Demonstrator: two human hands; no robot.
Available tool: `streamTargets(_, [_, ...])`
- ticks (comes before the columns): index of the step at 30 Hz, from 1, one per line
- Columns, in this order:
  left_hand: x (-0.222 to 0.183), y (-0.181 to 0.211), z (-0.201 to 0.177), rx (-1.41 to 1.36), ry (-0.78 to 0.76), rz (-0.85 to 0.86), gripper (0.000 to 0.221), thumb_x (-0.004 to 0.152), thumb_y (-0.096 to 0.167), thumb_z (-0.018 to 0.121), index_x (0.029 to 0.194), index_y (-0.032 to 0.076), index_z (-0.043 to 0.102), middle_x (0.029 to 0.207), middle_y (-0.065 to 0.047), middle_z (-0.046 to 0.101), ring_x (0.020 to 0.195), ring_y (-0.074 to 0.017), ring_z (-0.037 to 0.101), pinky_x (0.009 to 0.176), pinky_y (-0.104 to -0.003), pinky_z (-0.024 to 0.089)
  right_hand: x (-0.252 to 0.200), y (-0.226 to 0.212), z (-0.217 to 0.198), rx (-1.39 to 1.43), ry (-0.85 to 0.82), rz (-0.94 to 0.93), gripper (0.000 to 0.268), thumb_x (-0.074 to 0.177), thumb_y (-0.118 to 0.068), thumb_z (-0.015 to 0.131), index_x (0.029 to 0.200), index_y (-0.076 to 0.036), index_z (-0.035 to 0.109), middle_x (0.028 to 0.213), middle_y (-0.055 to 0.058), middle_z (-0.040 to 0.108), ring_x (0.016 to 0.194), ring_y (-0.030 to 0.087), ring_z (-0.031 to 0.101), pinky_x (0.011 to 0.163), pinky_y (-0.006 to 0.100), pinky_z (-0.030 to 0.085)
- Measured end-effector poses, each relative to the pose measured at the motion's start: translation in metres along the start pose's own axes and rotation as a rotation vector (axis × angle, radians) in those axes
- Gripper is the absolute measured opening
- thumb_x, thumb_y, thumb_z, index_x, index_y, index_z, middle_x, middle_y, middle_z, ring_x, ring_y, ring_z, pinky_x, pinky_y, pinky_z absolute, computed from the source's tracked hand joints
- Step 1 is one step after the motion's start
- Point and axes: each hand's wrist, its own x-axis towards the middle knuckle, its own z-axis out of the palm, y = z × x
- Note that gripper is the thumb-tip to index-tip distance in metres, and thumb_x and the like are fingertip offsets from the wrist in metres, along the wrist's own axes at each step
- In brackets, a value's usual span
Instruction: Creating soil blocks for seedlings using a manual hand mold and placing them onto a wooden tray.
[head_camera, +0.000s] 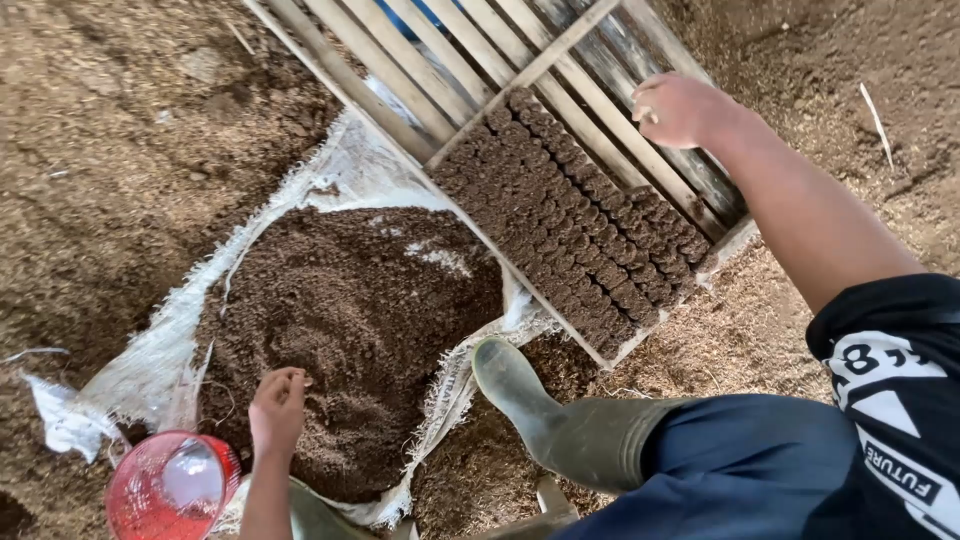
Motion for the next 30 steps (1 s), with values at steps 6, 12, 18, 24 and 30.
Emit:
streamTargets(6, [0.020,-0.036,-0.056,0.038,0.138,-0.355,0.029,0.097,0.027,0.049,0.078,0.012,0.066,0.087,-0.005,0.063,0.052,-0.0141,0.041,0.038,-0.031,0.034,0.024,-0.108,-0.069,-0.155,0.066,-0.079,0.032,0.090,-0.023,0.046,0.080,0.000,0.066,0.082,0.017,0.066,0.068,0.035,0.062,0.071,0.046,0.052])
streamTargets(12, [0.065,-0.271,-0.030,0.219,0.312,-0.346,0.036,0.078,0.024,0.058,0.108,0.006,0.062,0.108,-0.022,0.063,0.106,-0.0399,0.056,0.092,-0.049,0.043,-0.011,-0.299,-0.079,0.374,0.053,-0.208,0.030,0.082,-0.009,0.046,0.106,-0.011,0.063,0.108,0.021,0.062,0.104,0.039,0.056,0.091,0.048,0.044])
streamTargets(18, [0.017,-0.274,-0.008,0.161,0.363,-0.406,0.034,0.068,0.017,0.072,0.101,0.011,0.066,0.105,-0.016,0.057,0.100,-0.0384,0.059,0.086,-0.047,0.051,-0.017,-0.427,0.016,0.841,-0.134,-0.391,0.026,0.084,-0.022,0.056,0.107,-0.011,0.064,0.097,0.015,0.067,0.100,0.027,0.061,0.094,0.039,0.043])
streamTargets(24, [0.023,-0.310,0.035,0.159,0.127,-0.457,0.059,0.058,0.019,0.083,0.110,0.020,0.057,0.111,-0.011,0.048,0.094,-0.0365,0.062,0.082,-0.040,0.054,-0.055,-0.488,0.031,0.846,-0.324,-0.382,0.029,0.089,-0.019,0.051,0.111,-0.003,0.061,0.113,0.019,0.061,0.104,0.030,0.060,0.094,0.045,0.043])
streamTargets(30, [0.012,-0.263,0.009,0.212,0.223,-0.580,0.036,0.071,0.022,0.074,0.097,0.015,0.050,0.096,-0.011,0.058,0.088,-0.0296,0.065,0.075,-0.038,0.056,-0.054,-0.505,0.030,0.725,-0.378,-0.364,0.031,0.091,-0.023,0.050,0.114,-0.005,0.059,0.109,0.016,0.063,0.107,0.029,0.058,0.095,0.045,0.042])
